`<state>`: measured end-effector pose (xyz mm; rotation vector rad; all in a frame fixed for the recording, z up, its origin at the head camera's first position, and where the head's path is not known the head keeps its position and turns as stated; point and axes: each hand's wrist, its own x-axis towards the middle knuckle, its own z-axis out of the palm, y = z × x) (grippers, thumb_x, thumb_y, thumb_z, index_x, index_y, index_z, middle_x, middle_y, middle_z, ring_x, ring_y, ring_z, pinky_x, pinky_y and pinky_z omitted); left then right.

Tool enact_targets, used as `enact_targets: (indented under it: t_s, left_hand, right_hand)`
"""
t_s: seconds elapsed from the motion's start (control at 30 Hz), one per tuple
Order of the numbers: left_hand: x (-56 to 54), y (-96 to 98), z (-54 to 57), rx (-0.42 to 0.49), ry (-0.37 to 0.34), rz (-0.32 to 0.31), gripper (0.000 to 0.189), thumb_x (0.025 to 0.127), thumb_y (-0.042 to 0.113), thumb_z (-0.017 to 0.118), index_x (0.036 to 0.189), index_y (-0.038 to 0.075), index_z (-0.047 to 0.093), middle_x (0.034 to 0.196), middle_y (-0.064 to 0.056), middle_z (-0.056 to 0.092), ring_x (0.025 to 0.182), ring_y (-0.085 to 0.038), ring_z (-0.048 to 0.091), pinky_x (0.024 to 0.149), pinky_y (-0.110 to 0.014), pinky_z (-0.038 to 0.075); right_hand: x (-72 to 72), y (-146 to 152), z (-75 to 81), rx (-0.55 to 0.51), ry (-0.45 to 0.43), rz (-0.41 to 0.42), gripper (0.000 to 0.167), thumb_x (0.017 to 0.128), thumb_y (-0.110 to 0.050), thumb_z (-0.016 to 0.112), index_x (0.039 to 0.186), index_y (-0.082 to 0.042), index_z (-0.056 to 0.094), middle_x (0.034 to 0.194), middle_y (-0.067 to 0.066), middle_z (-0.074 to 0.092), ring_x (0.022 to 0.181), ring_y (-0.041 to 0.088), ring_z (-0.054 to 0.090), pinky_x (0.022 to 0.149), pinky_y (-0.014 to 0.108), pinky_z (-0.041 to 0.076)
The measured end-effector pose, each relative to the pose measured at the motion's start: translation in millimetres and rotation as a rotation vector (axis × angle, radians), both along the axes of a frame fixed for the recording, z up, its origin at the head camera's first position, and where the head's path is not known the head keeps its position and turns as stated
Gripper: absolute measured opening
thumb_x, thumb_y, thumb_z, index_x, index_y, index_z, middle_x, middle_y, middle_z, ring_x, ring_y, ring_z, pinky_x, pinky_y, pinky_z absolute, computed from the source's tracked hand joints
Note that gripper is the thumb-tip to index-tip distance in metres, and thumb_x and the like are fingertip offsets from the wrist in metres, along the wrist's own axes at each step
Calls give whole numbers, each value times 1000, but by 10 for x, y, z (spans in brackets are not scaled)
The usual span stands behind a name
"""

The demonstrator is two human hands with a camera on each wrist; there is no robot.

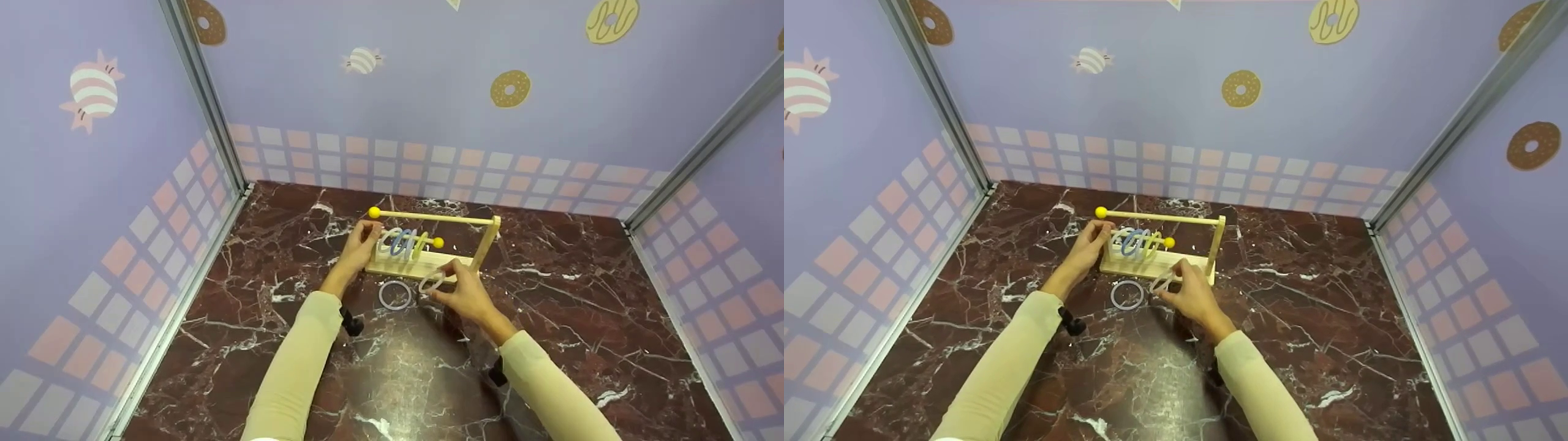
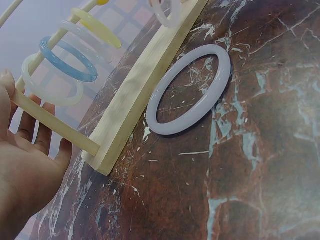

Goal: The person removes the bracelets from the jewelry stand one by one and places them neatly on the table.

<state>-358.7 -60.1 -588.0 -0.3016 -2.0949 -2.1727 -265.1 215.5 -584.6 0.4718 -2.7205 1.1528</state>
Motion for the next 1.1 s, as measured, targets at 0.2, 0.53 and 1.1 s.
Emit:
enact_targets:
  t_s: [0.2,0.53,1.1]
  left_hand:
    - [-4,15,-4,2,-5,4,29,110,16,59,127,-8,59,120,-17,66,103,-14,56,94,-27,44]
    - [-6,29,-6,12,1,1,35,110,18,59,129,-12,56,120,-18,66,103,-13,56,94,-27,43]
    - [-11,10,-25,1,17,15,30,110,14,58,128,-11,57,122,-23,65,103,-14,57,95,-28,44]
  right_hand:
    - [48,-30,-81,15,-20,45,59,79,-30,96,119,-2,64,109,13,72,101,33,68,93,51,53]
    - [48,-31,-211,66,11,75,60,81,-25,95,128,-4,63,116,15,71,101,31,61,90,50,50]
    - [38,-15,-279,110,11,100,65,81,-29,95,131,-2,63,115,14,73,101,28,61,89,47,51]
